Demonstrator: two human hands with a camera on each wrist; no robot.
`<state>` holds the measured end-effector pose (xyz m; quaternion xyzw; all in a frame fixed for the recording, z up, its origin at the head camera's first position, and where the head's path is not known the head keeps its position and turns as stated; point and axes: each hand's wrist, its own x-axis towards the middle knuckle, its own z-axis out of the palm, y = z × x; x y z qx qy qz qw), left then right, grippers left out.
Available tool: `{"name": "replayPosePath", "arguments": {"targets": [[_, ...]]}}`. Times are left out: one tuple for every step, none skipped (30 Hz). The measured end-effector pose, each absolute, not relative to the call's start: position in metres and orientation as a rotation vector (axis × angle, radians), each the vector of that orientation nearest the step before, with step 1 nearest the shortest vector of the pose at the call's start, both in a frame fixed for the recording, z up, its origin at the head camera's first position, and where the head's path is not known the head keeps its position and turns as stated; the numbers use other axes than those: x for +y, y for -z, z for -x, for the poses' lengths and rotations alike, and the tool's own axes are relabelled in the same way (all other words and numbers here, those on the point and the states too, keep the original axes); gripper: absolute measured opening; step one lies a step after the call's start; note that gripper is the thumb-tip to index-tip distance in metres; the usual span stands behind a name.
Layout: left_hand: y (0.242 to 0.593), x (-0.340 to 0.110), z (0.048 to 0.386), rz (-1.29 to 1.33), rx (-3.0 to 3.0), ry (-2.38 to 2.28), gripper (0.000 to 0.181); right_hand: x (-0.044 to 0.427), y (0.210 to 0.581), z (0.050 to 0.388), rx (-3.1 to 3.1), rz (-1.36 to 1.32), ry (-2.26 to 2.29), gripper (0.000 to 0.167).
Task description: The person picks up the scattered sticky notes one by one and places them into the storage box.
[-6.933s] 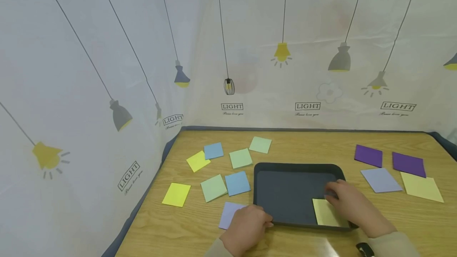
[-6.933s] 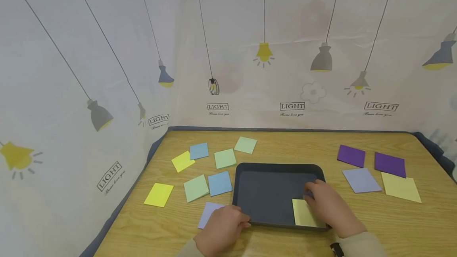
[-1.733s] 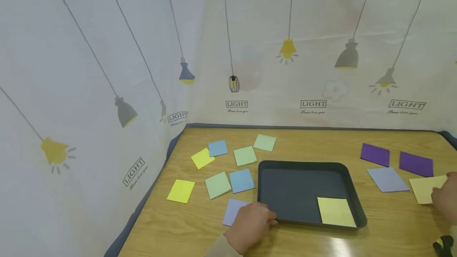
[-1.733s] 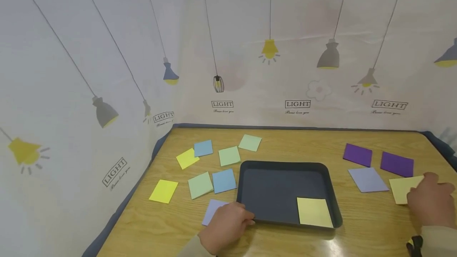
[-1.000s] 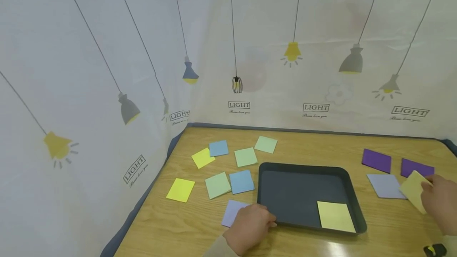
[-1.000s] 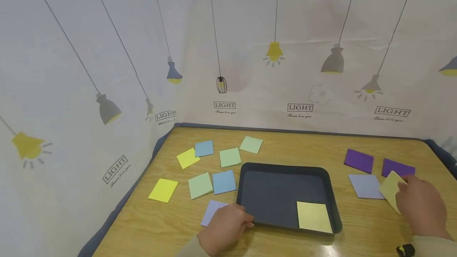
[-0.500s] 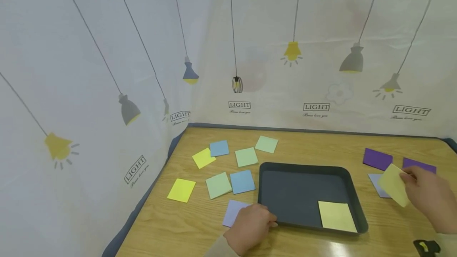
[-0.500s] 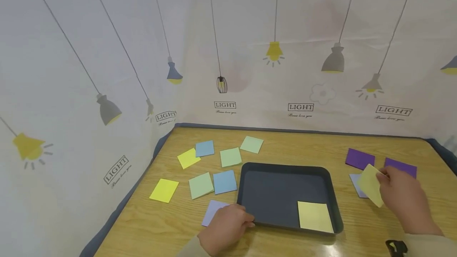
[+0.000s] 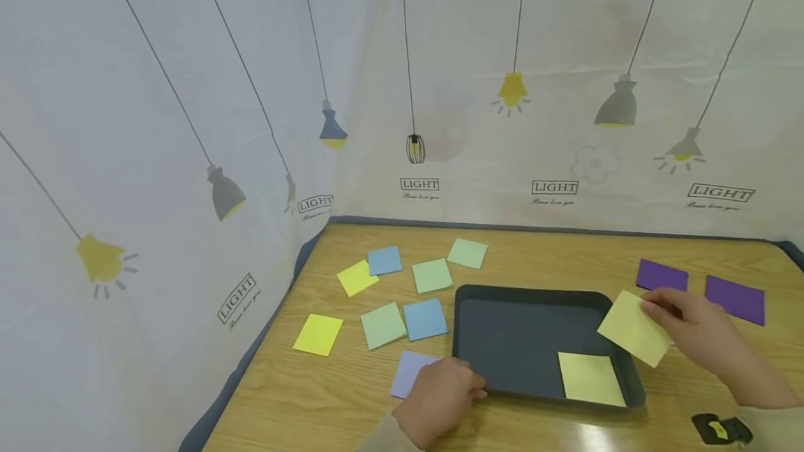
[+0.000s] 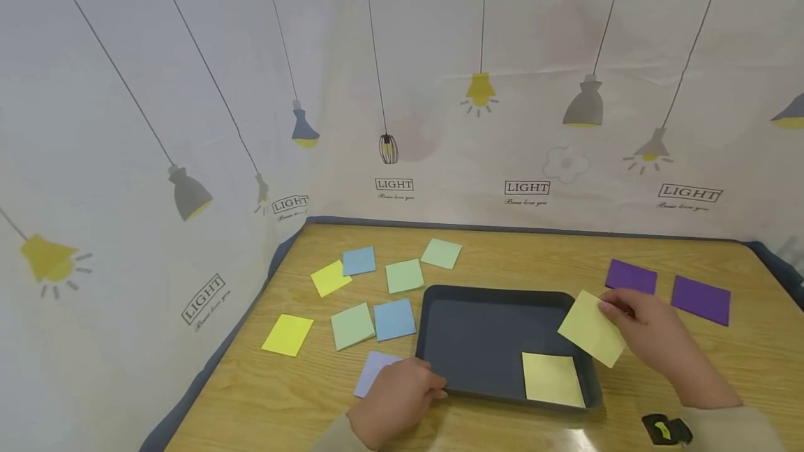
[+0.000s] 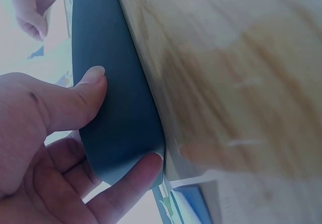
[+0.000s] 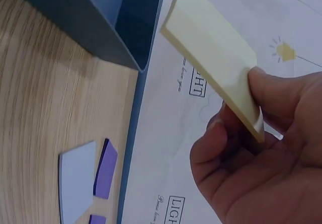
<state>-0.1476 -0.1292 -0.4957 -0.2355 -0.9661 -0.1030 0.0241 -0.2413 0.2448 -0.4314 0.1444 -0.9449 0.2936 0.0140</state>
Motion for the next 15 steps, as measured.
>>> {"name": "replayPosePath", "arguments": {"targets": [[0.495,-0.129,0.147,0.727,-2.989,0.317,0.011,0.242,0.432,0.241,-2.94,-0.473,-0.935,0.034],[0.495,-0.129,0.147,0.726,-2.989,0.316,0.011,0.24,0.433,0.24,-2.928,-0.5,-0.953,0.032],[0.494,-0.129,0.147,0.725,-2.988,0.317,0.01,0.237,0.433,0.24,-2.912,-0.524,-0.974,0.03],[0.493,-0.129,0.146,0.724,-2.987,0.317,0.01,0.235,0.434,0.239,-2.902,-0.548,-0.994,0.029],[0.493,-0.129,0.146,0.724,-2.987,0.317,0.01,0.233,0.435,0.238,-2.892,-0.571,-1.005,0.027],[0.492,-0.128,0.146,0.725,-2.986,0.317,0.01,0.23,0.436,0.237,-2.88,-0.592,-1.017,0.025],[0.491,-0.128,0.146,0.725,-2.985,0.317,0.01,0.228,0.437,0.237,-2.865,-0.611,-1.021,0.023],[0.491,-0.128,0.146,0.727,-2.985,0.315,0.01,0.226,0.437,0.236,-2.855,-0.63,-1.03,0.022],[0.49,-0.128,0.146,0.727,-2.986,0.315,0.01,0.225,0.438,0.235,-2.853,-0.646,-1.036,0.021],[0.49,-0.128,0.145,0.728,-2.986,0.314,0.01,0.223,0.439,0.235,-2.854,-0.661,-1.041,0.021],[0.49,-0.128,0.145,0.729,-2.987,0.314,0.01,0.222,0.44,0.235,-2.854,-0.679,-1.047,0.02],[0.49,-0.128,0.145,0.731,-2.987,0.315,0.01,0.22,0.441,0.234,-2.851,-0.696,-1.055,0.018],[0.489,-0.128,0.145,0.732,-2.988,0.315,0.01,0.219,0.442,0.234,-2.853,-0.718,-1.065,0.018],[0.489,-0.128,0.145,0.733,-2.989,0.314,0.01,0.218,0.442,0.234,-2.856,-0.739,-1.074,0.017],[0.489,-0.128,0.145,0.734,-2.989,0.316,0.011,0.217,0.443,0.234,-2.855,-0.755,-1.074,0.016]]}}
